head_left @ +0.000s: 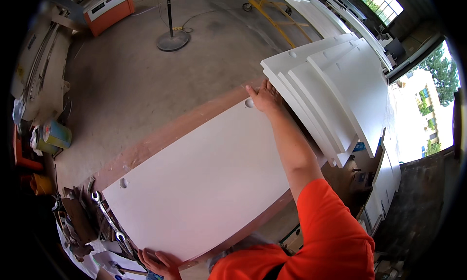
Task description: The person wipes the surfaces of white rectangular panels with a cloth, occasionally flipping them over to clean both sides. They handle the panels one at a time, moving them between a workbench and a nearby stack.
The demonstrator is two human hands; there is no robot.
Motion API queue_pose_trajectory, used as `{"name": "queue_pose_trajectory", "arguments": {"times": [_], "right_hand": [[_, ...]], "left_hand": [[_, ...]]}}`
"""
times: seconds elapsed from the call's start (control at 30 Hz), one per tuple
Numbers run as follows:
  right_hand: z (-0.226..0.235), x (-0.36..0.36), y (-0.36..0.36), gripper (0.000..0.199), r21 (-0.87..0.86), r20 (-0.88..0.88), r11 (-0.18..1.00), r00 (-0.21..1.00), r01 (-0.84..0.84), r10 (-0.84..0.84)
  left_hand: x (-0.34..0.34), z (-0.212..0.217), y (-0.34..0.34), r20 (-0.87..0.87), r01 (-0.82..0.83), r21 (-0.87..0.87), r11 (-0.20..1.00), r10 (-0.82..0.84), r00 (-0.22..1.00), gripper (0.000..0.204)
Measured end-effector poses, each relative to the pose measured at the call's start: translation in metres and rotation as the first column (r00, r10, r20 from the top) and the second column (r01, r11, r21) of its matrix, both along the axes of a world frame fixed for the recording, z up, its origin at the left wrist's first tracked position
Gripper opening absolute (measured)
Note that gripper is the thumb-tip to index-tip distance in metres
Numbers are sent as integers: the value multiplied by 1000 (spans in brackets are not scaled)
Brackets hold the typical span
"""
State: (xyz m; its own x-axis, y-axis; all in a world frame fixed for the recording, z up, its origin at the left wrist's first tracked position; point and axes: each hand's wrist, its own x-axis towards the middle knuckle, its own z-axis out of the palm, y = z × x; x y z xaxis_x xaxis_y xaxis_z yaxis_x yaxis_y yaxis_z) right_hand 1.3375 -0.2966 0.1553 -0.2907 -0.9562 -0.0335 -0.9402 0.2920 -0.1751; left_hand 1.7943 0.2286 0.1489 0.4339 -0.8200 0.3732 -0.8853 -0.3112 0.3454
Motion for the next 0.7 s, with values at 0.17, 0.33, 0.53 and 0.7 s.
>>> {"name": "queue_pose_trajectory", "arguments": {"times": [0.17, 0.33, 0.53, 0.7], "right_hand": [[-14, 92, 73, 94, -30, -66, 861, 861, -507, 504], [10, 21, 17, 77, 22, -7, 947, 947, -320, 321], [8, -83, 126, 75, 148, 101, 984, 992, -96, 81], [-14, -147, 276, 73, -34, 94, 999, 995, -31, 34]], "left_hand": [[0, -8, 10, -7, 8, -16, 1000, -9, 1000, 49], [0, -12, 3, 33, 43, -26, 999, -42, 999, 52], [1, -3, 4, 98, 74, 20, 997, -76, 992, 47], [8, -18, 17, -62, 7, 78, 997, -2, 998, 50]]}}
